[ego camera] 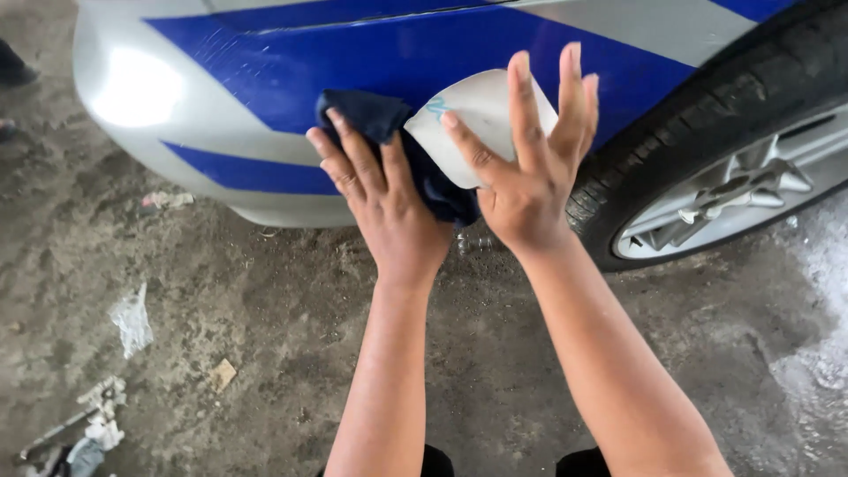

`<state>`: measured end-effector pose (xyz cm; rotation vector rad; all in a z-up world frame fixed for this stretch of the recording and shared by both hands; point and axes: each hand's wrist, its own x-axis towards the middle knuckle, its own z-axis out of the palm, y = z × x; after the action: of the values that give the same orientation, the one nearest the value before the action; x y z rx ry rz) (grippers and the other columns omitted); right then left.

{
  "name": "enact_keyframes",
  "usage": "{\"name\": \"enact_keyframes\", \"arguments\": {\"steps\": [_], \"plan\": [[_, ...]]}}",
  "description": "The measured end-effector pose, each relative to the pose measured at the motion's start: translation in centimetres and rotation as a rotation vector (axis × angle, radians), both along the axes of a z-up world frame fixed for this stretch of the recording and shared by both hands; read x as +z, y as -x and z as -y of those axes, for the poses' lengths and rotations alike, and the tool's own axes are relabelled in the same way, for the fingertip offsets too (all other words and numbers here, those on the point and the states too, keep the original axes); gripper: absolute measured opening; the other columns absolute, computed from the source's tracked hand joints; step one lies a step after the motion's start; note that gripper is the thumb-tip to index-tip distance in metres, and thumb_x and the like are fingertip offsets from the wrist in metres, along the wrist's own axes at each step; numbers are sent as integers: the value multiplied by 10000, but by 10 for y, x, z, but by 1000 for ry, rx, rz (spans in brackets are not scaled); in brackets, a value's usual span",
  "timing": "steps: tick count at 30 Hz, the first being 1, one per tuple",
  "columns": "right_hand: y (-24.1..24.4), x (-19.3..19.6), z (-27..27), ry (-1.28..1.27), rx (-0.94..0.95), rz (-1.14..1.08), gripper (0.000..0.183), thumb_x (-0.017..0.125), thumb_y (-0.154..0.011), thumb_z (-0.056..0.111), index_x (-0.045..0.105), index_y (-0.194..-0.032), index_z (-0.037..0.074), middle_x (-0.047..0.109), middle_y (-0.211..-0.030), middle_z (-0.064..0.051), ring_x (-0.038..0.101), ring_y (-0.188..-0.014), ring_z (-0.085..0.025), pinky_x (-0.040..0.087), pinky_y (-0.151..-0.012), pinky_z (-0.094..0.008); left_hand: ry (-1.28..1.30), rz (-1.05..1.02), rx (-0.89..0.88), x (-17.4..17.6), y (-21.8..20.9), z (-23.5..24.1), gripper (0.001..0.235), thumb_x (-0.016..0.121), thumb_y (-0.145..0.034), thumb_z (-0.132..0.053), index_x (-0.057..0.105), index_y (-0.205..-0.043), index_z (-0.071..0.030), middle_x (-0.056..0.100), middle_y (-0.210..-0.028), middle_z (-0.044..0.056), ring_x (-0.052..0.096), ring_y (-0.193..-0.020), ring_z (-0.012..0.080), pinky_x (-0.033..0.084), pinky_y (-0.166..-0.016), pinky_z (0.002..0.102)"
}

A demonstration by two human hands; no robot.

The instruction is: Sanding a car bumper using sandpaper and a cloth to prepare the surface for painting or repair.

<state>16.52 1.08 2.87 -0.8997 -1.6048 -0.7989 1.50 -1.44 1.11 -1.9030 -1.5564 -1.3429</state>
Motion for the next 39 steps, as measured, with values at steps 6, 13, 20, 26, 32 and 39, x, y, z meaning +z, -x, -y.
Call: {"name": "enact_keyframes", "arguments": {"steps": [6,13,20,26,32,39], "plan": [[32,11,14,8,42,87,386,356,-1190,353,471,-1554,407,213,-1695,-71,157,-1610,-395,113,-1370,-598,19,116,-61,9,6,7,601,598,-1089,-350,410,-1597,-89,103,-1719,220,24,-1637,476,138,-1397,640],[6,28,22,-104,-153,6,387,533,-1094,424,798,-1338,281,390,-1578,-168,402,-1427,-371,437,-1134,-532,25,80,-54,19,13,12,493,596,-1052,-333,536,-1468,-74,108,-1694,226,82,-1603,525,207,-1344,693],[7,8,18,-312,-109,43,250,586,-1064,119,807,-1167,172,577,-1310,-111,482,-1127,-340,455,-928,-484,56,114,-73,25,8,17,533,669,-966,-297,557,-1439,-76,82,-1706,204,56,-1619,496,225,-1348,694],[1,3,10,-241,140,91,222,553,-1080,-39,734,-1209,-48,592,-1380,-202,587,-1274,-462,579,-1062,-576,48,100,-73,25,8,16,500,682,-981,-284,559,-1417,-72,72,-1699,226,40,-1611,503,206,-1352,701],[-9,1,-1,-164,185,101,223,585,-1064,-110,704,-1240,-42,596,-1353,-265,587,-1274,-474,597,-1065,-573,72,93,-68,26,6,17,465,591,-992,-137,556,-1449,-58,59,-1700,223,27,-1609,510,206,-1358,705],[-26,-19,-10,33,-22,-24,370,443,-1177,267,666,-1469,216,132,-1659,-241,66,-1591,-476,248,-1378,-720,102,86,-64,23,6,13,656,573,-1086,-446,418,-1593,-60,69,-1698,247,18,-1611,526,168,-1377,687]]}}
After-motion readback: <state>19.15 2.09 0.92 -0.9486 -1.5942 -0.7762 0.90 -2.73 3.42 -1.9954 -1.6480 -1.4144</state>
